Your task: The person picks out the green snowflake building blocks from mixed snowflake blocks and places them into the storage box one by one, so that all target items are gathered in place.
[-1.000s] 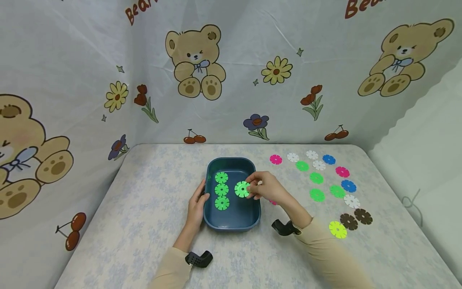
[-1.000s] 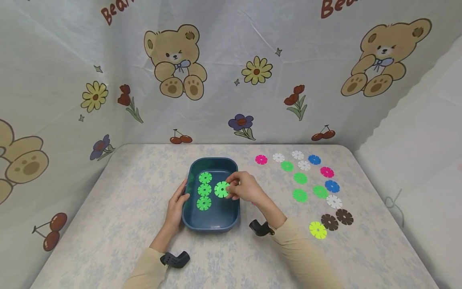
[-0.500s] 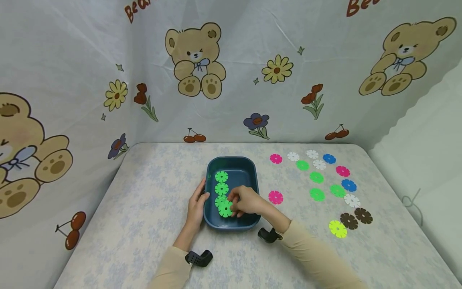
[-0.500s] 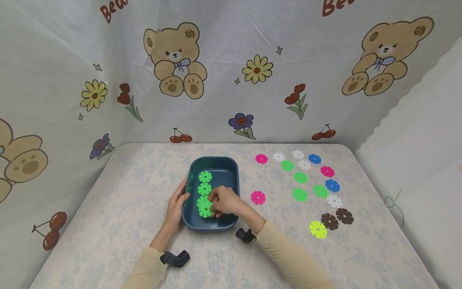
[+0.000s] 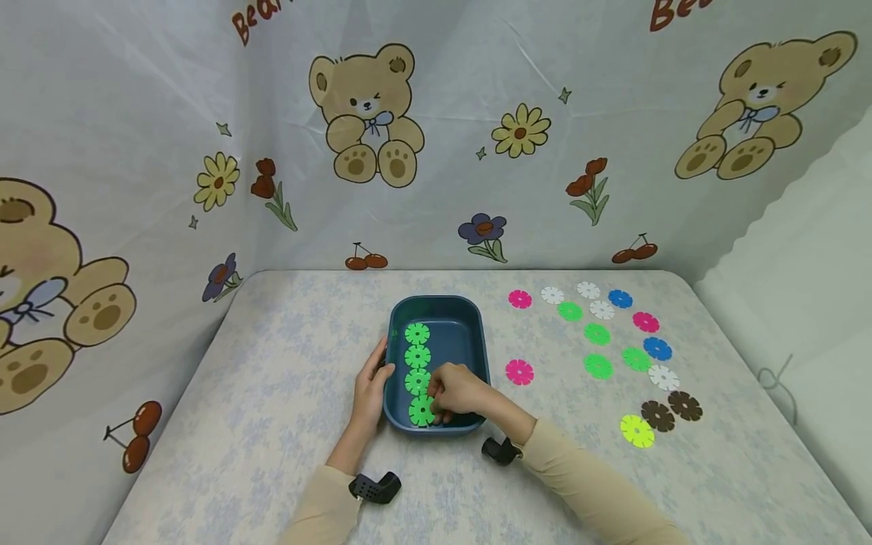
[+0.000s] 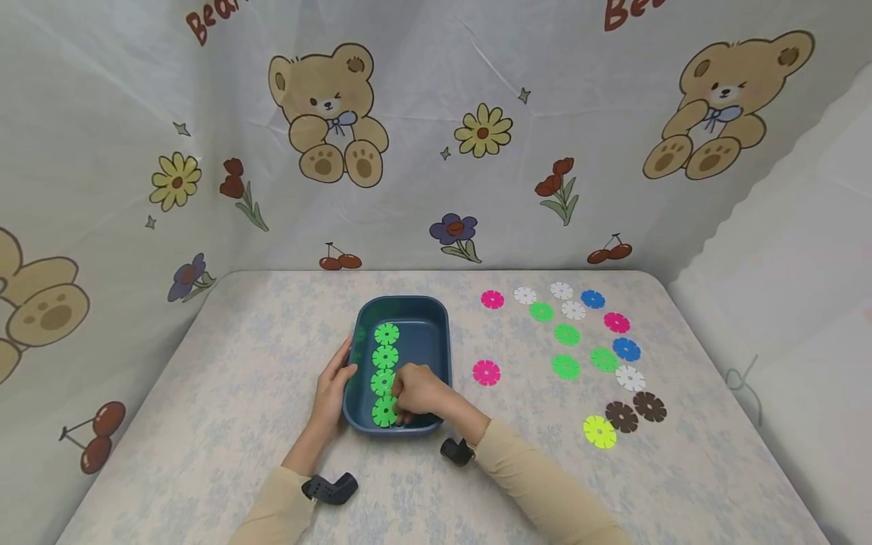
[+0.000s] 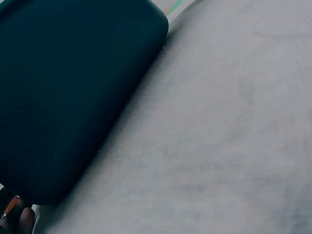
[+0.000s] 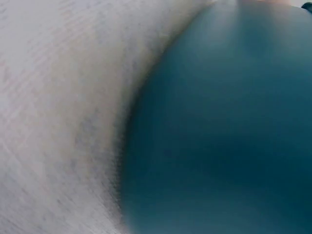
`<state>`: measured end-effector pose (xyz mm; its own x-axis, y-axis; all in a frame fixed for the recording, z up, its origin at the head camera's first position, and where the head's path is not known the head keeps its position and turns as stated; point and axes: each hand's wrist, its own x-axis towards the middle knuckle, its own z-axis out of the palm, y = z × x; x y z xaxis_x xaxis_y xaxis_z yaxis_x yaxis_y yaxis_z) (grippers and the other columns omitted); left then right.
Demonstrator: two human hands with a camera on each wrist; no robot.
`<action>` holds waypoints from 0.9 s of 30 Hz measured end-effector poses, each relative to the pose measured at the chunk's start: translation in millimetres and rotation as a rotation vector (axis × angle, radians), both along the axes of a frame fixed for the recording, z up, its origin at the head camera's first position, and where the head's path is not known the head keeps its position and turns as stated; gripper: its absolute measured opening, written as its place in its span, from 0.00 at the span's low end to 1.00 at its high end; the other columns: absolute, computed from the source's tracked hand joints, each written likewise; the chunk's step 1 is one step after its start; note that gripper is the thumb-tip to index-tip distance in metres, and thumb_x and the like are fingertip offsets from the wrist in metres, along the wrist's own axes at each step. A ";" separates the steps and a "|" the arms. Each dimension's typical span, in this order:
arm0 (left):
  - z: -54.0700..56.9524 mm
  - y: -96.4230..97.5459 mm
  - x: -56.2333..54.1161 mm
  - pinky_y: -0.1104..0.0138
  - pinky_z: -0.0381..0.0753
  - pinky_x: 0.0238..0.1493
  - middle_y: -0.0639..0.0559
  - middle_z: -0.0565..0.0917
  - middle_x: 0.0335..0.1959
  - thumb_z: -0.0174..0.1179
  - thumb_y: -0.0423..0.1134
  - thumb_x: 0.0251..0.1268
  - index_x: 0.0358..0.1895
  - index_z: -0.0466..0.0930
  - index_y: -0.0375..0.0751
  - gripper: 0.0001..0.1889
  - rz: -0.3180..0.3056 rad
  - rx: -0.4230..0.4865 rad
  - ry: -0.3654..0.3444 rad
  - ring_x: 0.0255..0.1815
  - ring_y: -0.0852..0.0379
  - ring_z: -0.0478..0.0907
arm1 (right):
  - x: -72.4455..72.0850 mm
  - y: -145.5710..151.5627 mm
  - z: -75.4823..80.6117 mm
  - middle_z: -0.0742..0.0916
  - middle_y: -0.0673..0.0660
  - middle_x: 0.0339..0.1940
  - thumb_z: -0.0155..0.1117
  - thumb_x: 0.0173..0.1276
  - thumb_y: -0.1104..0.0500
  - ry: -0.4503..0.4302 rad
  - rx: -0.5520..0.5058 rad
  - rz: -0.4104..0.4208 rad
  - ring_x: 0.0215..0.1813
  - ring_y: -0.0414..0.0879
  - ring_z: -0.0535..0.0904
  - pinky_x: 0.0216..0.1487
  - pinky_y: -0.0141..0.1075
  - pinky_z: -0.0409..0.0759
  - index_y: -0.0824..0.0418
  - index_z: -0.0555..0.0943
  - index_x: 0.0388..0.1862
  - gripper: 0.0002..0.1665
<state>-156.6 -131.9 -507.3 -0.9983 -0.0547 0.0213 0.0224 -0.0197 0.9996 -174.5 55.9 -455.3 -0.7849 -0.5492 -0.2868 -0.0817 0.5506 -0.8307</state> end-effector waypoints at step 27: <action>-1.3 -0.1 -1.4 0.82 0.61 0.60 0.50 0.57 0.78 0.45 0.35 0.76 0.77 0.57 0.48 0.28 0.004 0.004 -0.013 0.77 0.50 0.56 | 0.2 -3.4 -0.8 0.83 0.60 0.24 0.68 0.60 0.71 -0.038 -0.026 -0.048 0.24 0.52 0.86 0.27 0.38 0.84 0.75 0.78 0.44 0.14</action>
